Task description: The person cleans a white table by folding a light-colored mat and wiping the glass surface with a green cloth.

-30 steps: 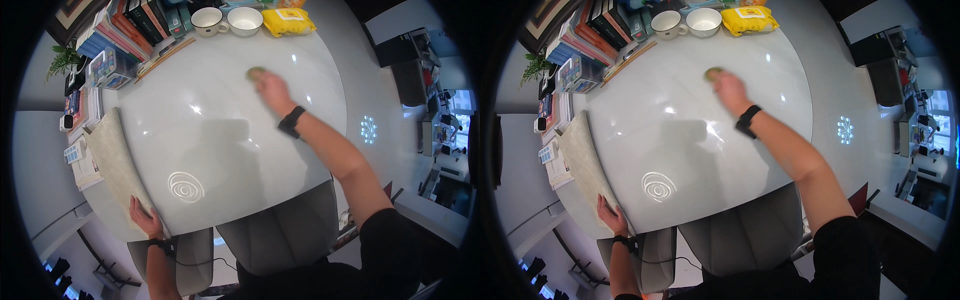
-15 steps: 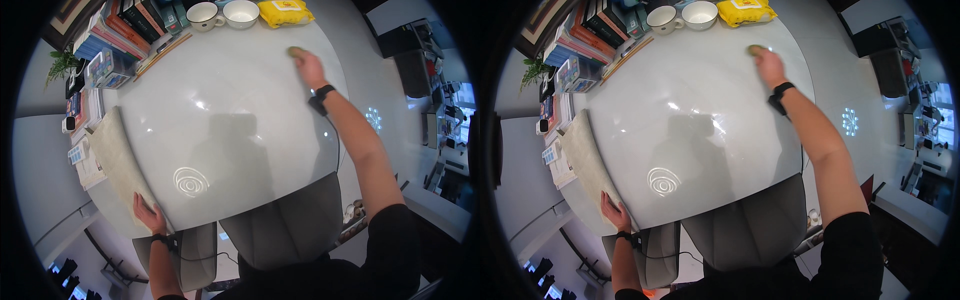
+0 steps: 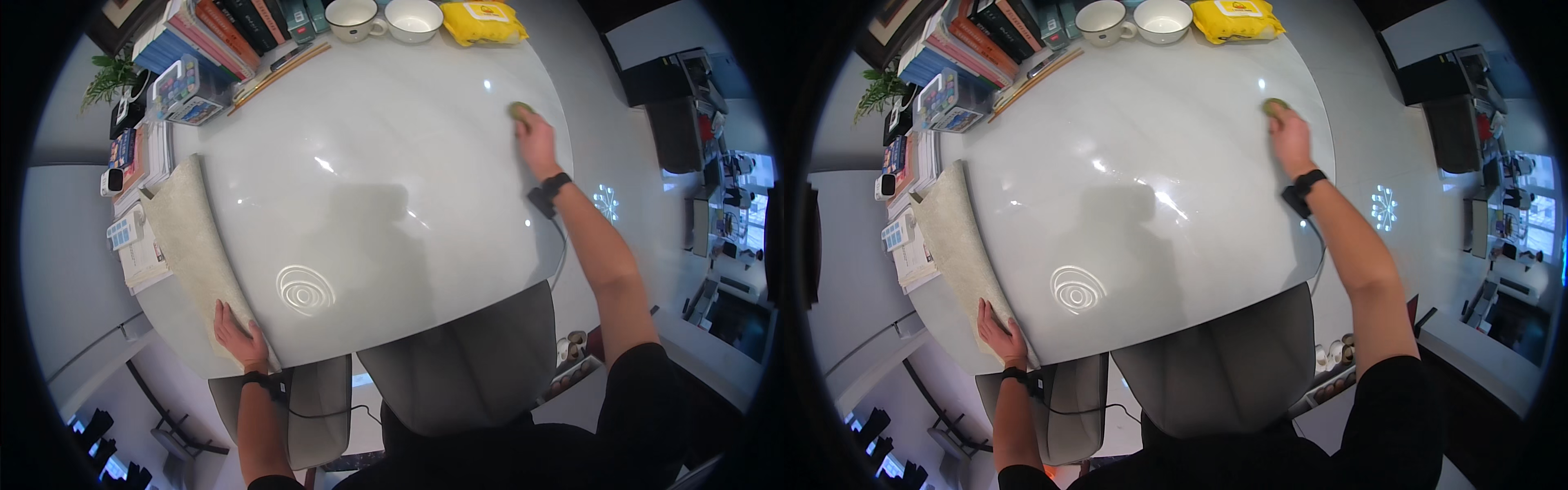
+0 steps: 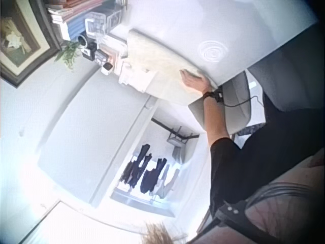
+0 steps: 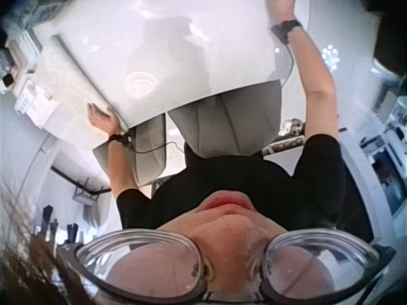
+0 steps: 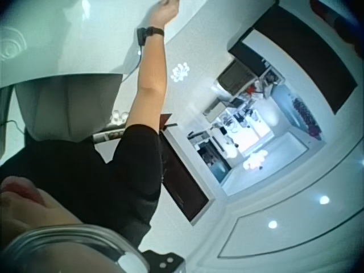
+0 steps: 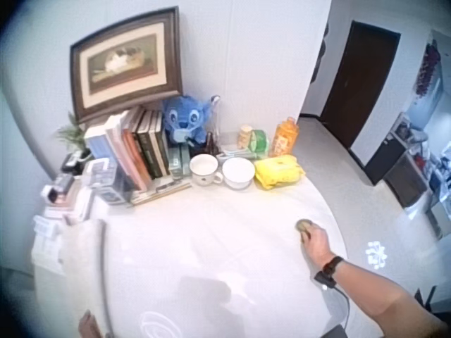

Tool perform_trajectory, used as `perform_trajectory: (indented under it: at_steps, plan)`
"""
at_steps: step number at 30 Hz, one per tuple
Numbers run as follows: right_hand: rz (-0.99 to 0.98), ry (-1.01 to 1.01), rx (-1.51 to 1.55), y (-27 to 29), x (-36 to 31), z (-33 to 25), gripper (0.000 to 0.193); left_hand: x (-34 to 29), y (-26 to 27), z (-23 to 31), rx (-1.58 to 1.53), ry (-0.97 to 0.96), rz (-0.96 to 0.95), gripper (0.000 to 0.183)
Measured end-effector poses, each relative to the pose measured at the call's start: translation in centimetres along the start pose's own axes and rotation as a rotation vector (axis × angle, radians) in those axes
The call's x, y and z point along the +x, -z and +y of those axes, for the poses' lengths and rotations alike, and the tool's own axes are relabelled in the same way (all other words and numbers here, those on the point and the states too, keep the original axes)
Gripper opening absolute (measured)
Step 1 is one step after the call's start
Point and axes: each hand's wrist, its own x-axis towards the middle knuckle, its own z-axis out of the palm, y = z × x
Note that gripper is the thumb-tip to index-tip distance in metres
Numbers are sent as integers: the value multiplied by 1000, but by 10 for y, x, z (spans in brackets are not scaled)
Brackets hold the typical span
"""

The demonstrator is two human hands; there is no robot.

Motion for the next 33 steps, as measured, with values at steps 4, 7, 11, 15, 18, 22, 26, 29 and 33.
perform_trajectory:
  at_steps: [4, 7, 11, 15, 18, 22, 26, 29, 33]
  plan:
    - [-255, 258, 169, -48, -47, -153, 33, 1, 3, 1, 3, 7, -3, 65]
    - [-636, 299, 542, -76, -111, -229, 22, 2, 0, 0, 7, 7, 0, 65]
    - [-557, 831, 433, -72, -120, -267, 21, -3, 1, -9, 24, 12, 11, 65]
    - [-755, 327, 515, -61, -51, -232, 21, -2, 2, -6, 22, 3, -15, 67]
    - [-261, 385, 116, -64, 16, -132, 32, 2, 0, -2, 11, -7, -1, 67]
    - [-82, 109, -158, -13, 57, 15, 31, -2, 1, -3, 1, -4, 2, 65]
    - [-123, -217, -270, 30, 56, 110, 32, -1, 8, -7, 13, 8, 13, 65]
    - [-168, -343, -277, 58, 61, 142, 33, 5, -7, 7, -54, 15, -3, 65]
    - [-221, -30, 155, 3, 34, -38, 31, 2, 7, 1, -18, 20, 8, 65]
